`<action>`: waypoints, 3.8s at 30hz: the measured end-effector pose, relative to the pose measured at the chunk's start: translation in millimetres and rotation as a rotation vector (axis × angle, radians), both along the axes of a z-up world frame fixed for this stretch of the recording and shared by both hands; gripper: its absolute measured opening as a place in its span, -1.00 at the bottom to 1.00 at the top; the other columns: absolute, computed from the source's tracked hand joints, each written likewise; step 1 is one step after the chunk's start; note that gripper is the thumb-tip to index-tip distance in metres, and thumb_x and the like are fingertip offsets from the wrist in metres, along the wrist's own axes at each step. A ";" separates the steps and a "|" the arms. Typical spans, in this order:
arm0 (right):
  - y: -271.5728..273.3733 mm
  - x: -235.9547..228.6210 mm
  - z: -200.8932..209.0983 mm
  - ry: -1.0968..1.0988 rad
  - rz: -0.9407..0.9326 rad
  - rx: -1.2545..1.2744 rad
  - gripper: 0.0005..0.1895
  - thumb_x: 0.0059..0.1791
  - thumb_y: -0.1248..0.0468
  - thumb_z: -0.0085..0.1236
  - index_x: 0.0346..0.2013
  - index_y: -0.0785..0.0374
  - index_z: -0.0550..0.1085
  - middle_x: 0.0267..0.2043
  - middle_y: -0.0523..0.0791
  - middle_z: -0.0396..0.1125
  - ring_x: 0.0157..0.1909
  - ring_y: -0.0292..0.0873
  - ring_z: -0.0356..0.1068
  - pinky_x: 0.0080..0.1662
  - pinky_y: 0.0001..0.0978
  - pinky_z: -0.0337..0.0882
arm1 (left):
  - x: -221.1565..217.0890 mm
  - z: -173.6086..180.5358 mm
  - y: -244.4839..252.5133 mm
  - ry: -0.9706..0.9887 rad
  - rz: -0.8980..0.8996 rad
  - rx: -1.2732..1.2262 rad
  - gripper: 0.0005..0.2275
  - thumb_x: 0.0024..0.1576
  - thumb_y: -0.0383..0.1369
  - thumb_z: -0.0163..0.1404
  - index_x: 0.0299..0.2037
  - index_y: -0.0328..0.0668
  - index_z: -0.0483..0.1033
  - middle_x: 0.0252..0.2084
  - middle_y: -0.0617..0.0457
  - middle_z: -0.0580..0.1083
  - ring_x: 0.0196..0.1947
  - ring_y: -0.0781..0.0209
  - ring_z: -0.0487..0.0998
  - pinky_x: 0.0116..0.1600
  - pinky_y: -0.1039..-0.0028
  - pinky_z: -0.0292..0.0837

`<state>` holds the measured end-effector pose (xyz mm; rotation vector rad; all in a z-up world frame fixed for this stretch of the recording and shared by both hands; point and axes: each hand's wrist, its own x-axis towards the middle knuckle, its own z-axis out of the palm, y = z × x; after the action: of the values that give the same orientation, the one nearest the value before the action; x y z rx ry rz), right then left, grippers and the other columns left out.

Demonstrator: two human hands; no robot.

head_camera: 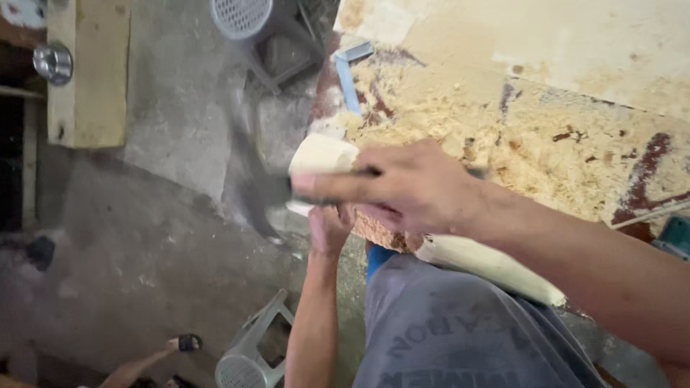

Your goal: The person uses a chisel and hammer to carve a cylindrical wooden object on a workbench. They repeatedly strike the chisel to remove wood chips, shaping the piece while a second person stands nearby.

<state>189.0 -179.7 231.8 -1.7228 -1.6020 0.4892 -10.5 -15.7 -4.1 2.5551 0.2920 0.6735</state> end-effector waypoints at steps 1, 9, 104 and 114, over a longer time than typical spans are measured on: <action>-1.2 1.1 -2.2 -0.123 0.088 -0.404 0.03 -0.05 0.24 0.22 0.48 -0.74 -0.08 -0.34 -0.21 0.31 -0.52 -0.34 0.28 -0.51 -0.51 0.32 | 3.1 -1.4 0.1 -0.022 -0.019 0.052 -0.82 0.16 -0.46 0.06 -0.08 -0.38 0.50 -0.21 -0.26 0.54 -0.23 -0.33 0.59 -0.17 0.07 0.52; -47.2 -16.6 -15.5 -0.107 -0.095 -0.182 -0.23 0.09 0.16 0.10 0.45 -0.68 0.02 -0.33 -0.22 0.37 -0.41 -0.28 0.35 -0.44 -0.37 0.39 | -13.5 -29.5 -1.3 0.024 -0.008 -0.052 -0.73 0.14 -0.45 0.07 -0.01 -0.51 0.47 -0.14 -0.32 0.53 -0.12 -0.26 0.55 0.00 0.12 0.46; -68.7 -13.9 -78.9 0.034 -0.323 -0.205 -0.23 0.07 0.02 0.06 0.45 -0.62 -0.09 -0.37 -0.09 0.25 -0.47 -0.09 0.34 -0.44 -0.20 0.42 | 32.2 22.9 15.0 0.140 -0.261 0.852 -0.62 0.21 -0.22 0.06 0.06 -0.43 0.46 -0.07 -0.28 0.49 -0.14 -0.17 0.56 -0.05 0.07 0.47; -62.1 -13.2 -80.7 -0.029 -0.236 -0.277 -0.20 0.06 0.08 0.03 0.44 -0.67 -0.11 -0.38 -0.11 0.26 -0.49 -0.16 0.32 -0.49 -0.29 0.38 | 15.3 2.5 29.0 0.218 -0.210 1.138 -0.83 0.19 -0.49 0.04 -0.07 -0.44 0.46 0.02 -0.50 0.48 -0.25 -0.08 0.52 -0.32 0.25 0.47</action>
<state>175.9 -241.8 151.1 -2.1035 -1.3749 0.5921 4.8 13.3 -1.6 3.6603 -0.4323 0.5535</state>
